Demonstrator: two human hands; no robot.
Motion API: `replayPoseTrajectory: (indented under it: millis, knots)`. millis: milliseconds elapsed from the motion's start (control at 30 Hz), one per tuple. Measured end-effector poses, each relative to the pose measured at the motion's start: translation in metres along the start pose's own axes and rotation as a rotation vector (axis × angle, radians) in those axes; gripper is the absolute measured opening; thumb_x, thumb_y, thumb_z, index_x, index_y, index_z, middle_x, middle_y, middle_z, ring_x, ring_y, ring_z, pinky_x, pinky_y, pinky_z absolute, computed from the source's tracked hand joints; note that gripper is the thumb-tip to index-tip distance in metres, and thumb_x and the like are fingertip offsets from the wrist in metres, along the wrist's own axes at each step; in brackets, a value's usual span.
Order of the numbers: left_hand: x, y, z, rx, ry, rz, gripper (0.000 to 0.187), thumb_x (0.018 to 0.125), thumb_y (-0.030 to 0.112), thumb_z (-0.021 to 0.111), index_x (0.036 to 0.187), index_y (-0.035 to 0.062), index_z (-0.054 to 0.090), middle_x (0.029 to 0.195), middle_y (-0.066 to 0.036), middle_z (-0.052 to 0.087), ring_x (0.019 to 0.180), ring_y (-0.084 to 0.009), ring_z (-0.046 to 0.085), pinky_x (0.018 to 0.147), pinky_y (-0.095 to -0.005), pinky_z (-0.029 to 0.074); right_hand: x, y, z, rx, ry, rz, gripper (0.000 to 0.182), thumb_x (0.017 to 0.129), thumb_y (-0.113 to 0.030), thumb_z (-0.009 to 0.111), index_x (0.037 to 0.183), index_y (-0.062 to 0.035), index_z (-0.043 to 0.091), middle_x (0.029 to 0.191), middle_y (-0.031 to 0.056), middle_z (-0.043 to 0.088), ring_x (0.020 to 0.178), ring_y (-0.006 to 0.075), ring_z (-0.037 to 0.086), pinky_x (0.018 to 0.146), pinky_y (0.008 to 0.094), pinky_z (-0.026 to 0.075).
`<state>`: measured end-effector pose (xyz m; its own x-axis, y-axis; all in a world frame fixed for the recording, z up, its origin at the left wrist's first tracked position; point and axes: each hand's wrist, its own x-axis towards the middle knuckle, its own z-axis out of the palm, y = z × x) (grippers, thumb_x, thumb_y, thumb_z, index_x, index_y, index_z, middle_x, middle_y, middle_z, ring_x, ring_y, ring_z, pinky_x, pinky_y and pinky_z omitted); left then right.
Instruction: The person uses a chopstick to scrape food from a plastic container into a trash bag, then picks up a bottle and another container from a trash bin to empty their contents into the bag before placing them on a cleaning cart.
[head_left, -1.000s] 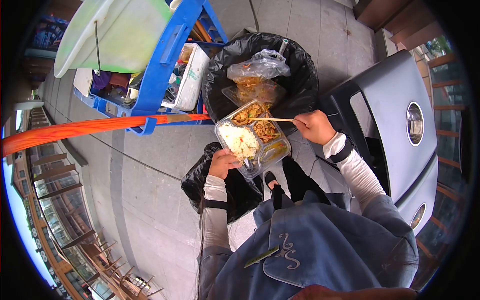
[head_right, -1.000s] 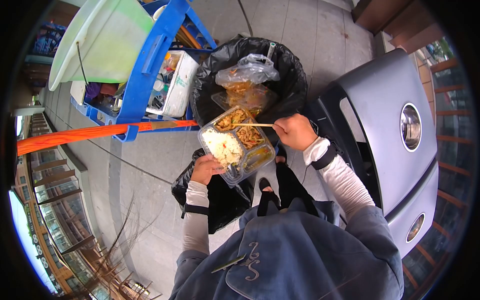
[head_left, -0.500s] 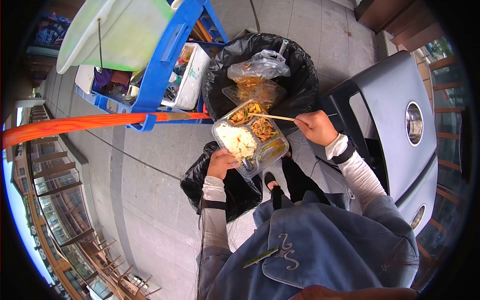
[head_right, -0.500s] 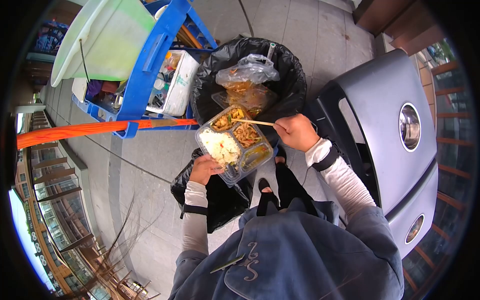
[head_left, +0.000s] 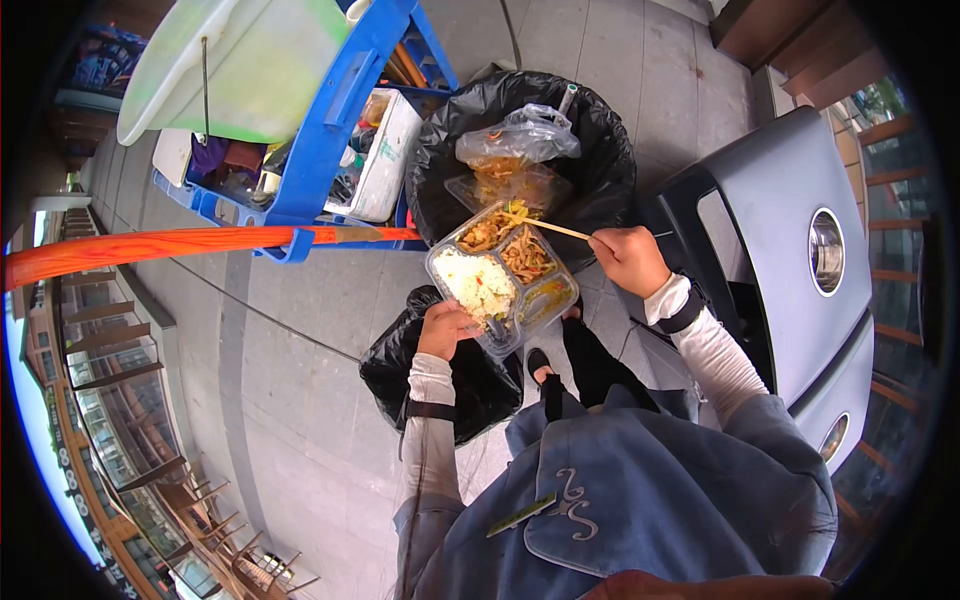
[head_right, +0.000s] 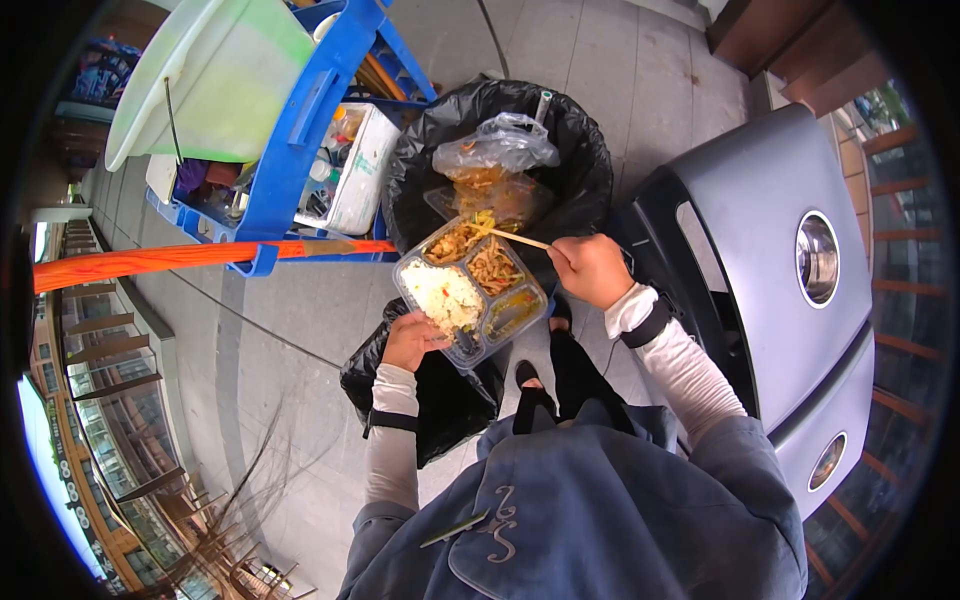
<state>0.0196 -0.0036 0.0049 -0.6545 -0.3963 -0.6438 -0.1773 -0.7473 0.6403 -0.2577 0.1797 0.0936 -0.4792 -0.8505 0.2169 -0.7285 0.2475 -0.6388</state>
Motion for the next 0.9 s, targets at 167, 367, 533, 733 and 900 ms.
replayPoseTrajectory:
  millis: [167,367,533,733,900]
  knots:
    - [0.003,0.003,0.008,0.039,0.009,-0.002,0.019,0.069,0.001,0.057,0.088,-0.0002,0.053,0.080,-0.011,0.058,0.073,-0.0279,0.061,0.067,-0.0509,0.053,-0.002,0.002,0.009,0.024,-0.013,-0.019,0.014,0.075,-0.013,0.057,0.064,-0.0047,0.056,0.058,0.0146,0.054,0.054,0.0340,0.054,0.048,0.0406,0.043]
    - [0.005,0.003,0.004,0.017,-0.003,-0.011,0.014,0.071,0.002,0.054,0.085,-0.0006,0.054,0.079,-0.011,0.058,0.074,-0.0271,0.061,0.069,-0.0502,0.053,-0.001,0.014,0.001,0.103,0.062,0.071,0.012,0.076,-0.009,0.058,0.066,-0.0012,0.056,0.060,0.0157,0.053,0.055,0.0335,0.055,0.047,0.0390,0.042]
    - [0.007,0.005,0.005,0.046,0.023,-0.016,0.012,0.072,0.003,0.053,0.083,-0.0010,0.054,0.080,-0.012,0.059,0.074,-0.0275,0.062,0.069,-0.0501,0.052,0.000,0.011,0.000,0.190,0.104,0.112,0.009,0.077,-0.007,0.058,0.074,0.0007,0.060,0.062,0.0167,0.055,0.056,0.0340,0.055,0.048,0.0352,0.043]
    - [0.008,0.001,-0.003,-0.007,0.011,-0.001,0.013,0.073,0.003,0.053,0.085,-0.0021,0.054,0.083,-0.014,0.059,0.076,-0.0284,0.062,0.069,-0.0501,0.052,-0.003,0.015,0.009,0.256,0.141,0.198,0.011,0.077,-0.009,0.060,0.080,0.0010,0.062,0.065,0.0172,0.057,0.057,0.0328,0.057,0.048,0.0312,0.043]
    - [0.007,-0.008,-0.021,-0.180,-0.047,0.035,0.016,0.074,0.002,0.053,0.089,-0.0020,0.054,0.087,-0.017,0.060,0.080,-0.0319,0.061,0.069,-0.0529,0.052,-0.012,0.031,0.001,0.242,0.184,0.259,0.012,0.078,-0.010,0.060,0.081,0.0013,0.062,0.065,0.0175,0.057,0.057,0.0288,0.060,0.049,0.0298,0.043]
